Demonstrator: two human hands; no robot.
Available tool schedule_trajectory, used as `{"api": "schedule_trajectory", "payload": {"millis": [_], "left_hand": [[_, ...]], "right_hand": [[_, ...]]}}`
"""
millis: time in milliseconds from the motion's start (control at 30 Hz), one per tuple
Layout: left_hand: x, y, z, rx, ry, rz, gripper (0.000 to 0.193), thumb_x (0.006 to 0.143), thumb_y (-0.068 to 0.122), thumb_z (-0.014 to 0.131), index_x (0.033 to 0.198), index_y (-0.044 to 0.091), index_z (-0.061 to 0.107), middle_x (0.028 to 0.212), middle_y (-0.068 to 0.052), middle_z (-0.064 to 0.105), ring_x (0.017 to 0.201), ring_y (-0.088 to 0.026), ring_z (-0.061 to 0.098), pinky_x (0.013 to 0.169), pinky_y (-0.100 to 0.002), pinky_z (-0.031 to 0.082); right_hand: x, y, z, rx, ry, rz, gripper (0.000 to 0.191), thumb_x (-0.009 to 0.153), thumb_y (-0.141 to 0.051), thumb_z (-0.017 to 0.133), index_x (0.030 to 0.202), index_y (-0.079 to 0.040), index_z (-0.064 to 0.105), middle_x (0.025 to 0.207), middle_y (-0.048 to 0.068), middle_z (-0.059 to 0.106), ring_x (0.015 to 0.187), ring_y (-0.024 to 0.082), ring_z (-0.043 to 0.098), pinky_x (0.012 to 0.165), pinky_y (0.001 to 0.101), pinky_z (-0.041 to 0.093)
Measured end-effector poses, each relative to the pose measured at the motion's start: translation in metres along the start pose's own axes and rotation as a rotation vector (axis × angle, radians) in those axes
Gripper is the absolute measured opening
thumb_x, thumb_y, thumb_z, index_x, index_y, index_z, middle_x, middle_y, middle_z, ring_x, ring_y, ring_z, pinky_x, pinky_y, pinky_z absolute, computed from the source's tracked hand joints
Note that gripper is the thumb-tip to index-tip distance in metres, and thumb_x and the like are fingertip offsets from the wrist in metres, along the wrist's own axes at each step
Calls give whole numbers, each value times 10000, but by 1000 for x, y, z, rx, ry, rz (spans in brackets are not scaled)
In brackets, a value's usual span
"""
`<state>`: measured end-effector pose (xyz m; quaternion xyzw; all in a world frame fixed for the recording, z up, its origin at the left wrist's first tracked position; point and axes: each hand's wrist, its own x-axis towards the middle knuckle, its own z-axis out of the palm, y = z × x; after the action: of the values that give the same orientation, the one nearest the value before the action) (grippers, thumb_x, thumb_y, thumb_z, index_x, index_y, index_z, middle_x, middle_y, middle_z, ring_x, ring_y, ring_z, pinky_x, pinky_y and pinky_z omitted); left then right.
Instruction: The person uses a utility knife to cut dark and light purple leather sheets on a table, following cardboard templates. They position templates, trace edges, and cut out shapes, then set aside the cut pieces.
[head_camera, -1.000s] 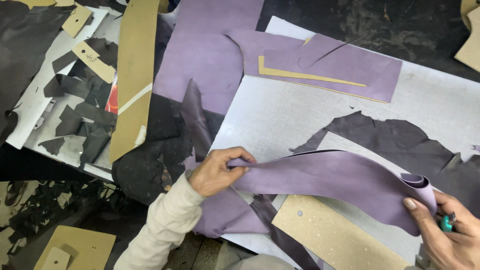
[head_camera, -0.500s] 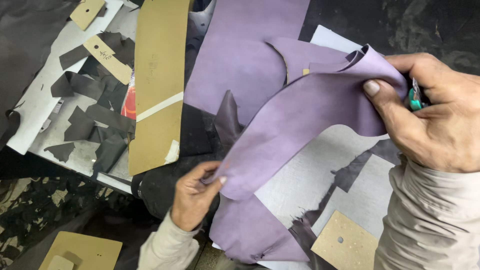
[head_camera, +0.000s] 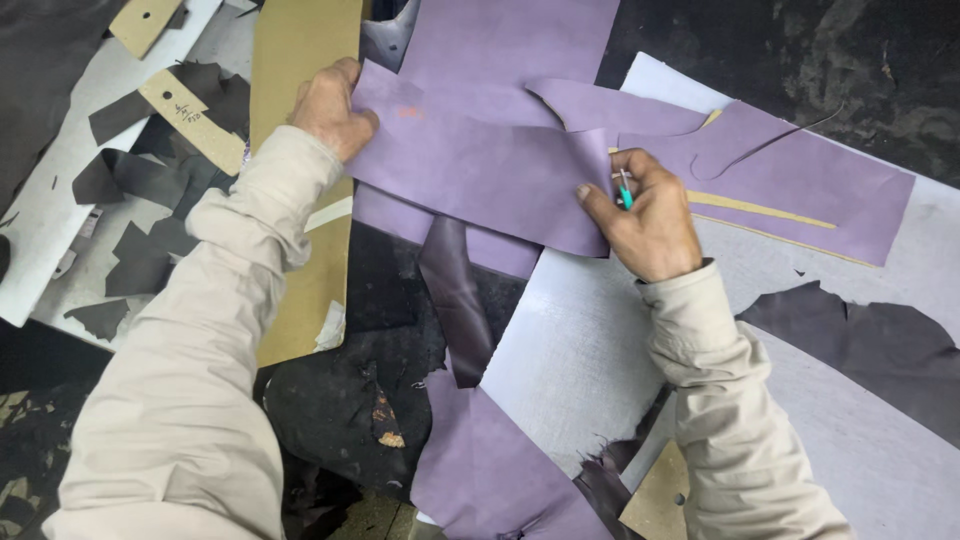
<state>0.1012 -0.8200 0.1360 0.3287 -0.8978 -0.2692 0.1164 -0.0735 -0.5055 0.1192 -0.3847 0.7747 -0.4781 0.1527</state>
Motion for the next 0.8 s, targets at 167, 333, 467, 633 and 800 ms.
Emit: {"api": "schedule_trajectory", "payload": {"millis": [167, 333, 467, 633, 800], "left_hand": [[16, 0, 26, 4, -131, -79, 646, 791, 162, 785, 1350, -55, 543, 1187, -288, 661, 1137, -407, 646, 986, -436, 500], [20, 5, 39, 50, -146, -342, 742, 787, 372, 882, 1289, -71, 563, 1279, -275, 626, 1193, -390, 625, 1023, -411, 503], [22, 17, 43, 157, -177, -422, 773, 753, 354, 910, 1306, -57, 560, 1320, -285, 617, 1229, -407, 618, 1054, -416, 502], [25, 18, 48, 131, -131, -468, 869, 649, 305, 982, 1300, -61, 538, 1322, -279, 591, 1247, -403, 583, 1033, -425, 490], [26, 9, 48, 60, -187, -501, 815, 671, 311, 953, 1295, -84, 609, 1342, -276, 637, 1264, -385, 621, 1071, -403, 493]], "right_hand": [[-2, 15, 5, -250, 47, 82, 513, 907, -163, 811, 1266, 101, 558, 1068, 237, 677, 669, 189, 690, 627, 337, 583], [-44, 17, -6, -281, 118, 97, 529, 903, -145, 775, 1304, 100, 531, 1071, 196, 718, 476, 165, 587, 464, 318, 513], [-85, 19, -16, -296, 144, 112, 463, 906, -131, 763, 1266, 82, 565, 1043, 158, 754, 439, 171, 570, 402, 322, 457], [-148, 29, -33, -304, 192, 226, 398, 931, -126, 732, 1268, 51, 615, 994, 132, 754, 563, 164, 678, 438, 280, 511], [-195, 33, -50, -579, 315, 88, 452, 891, -102, 768, 1261, 90, 592, 1120, 235, 699, 922, 316, 714, 676, 366, 585]]}}
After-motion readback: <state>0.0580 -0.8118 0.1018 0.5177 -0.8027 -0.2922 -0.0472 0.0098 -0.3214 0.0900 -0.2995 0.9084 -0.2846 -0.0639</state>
